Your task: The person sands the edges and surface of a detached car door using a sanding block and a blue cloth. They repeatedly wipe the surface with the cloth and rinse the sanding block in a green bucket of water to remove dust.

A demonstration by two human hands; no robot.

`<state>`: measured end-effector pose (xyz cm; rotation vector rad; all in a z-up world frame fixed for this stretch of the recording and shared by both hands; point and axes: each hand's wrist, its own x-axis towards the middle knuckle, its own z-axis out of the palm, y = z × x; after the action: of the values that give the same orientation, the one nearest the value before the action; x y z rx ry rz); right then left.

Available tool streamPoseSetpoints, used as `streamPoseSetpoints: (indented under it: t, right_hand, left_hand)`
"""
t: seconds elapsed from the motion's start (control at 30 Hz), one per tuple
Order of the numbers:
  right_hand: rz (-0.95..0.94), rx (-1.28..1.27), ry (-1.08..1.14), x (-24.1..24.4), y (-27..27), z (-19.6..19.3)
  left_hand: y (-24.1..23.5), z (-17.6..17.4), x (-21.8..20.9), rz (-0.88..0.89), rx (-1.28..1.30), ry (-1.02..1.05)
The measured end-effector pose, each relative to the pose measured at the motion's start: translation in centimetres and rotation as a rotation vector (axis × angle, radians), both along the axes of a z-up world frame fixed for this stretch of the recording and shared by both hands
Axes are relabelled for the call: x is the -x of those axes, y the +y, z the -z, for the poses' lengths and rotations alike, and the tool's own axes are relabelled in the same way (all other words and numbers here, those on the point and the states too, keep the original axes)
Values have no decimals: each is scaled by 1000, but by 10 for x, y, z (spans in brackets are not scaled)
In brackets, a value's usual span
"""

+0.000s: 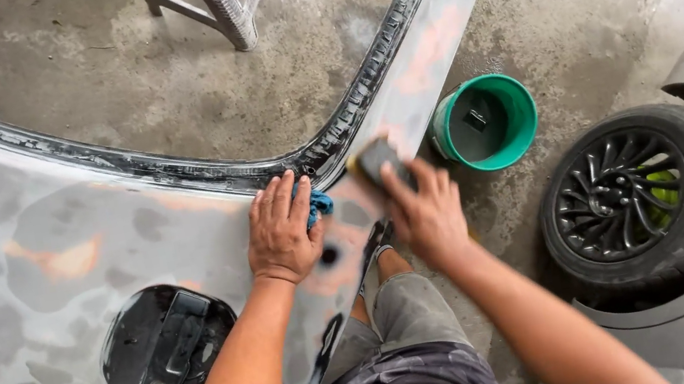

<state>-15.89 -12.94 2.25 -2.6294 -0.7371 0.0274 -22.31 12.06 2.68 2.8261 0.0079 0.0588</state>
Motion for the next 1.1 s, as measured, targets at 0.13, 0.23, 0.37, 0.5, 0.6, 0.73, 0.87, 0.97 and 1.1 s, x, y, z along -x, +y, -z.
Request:
streamPoseSetpoints:
  t: [0.13, 0.23, 0.37, 0.5, 0.6, 0.73, 0.87, 0.97, 1.1]
  right_hand:
    - [157, -23, -2, -103, 22, 13]
    - [198, -31, 29, -129, 34, 17]
    - [110, -77, 34, -32, 28, -5]
    - [-12, -150, 35, 59, 21, -24]
    - [-2, -28, 105, 32, 29, -18]
    - [72, -90, -42, -32, 63, -8]
    - [97, -113, 63, -18, 68, -20]
    - [12, -129, 69, 55, 37, -24]
    - [-97, -85, 87, 108, 17, -28]
  left_hand:
    - [-3, 3, 6, 14, 7, 4]
    - [-1, 7, 4, -2, 7, -21]
    - [3, 6, 0, 13, -16, -36]
    - [0, 3, 1, -9, -10, -19]
    - [1, 10, 5, -19, -26, -47]
    - [-2, 4, 20, -34, -5, -38]
    - [11, -1, 50, -103, -24, -37]
    - [17, -3, 84, -124, -40, -31]
    - [24, -2, 98, -134, -35, -17]
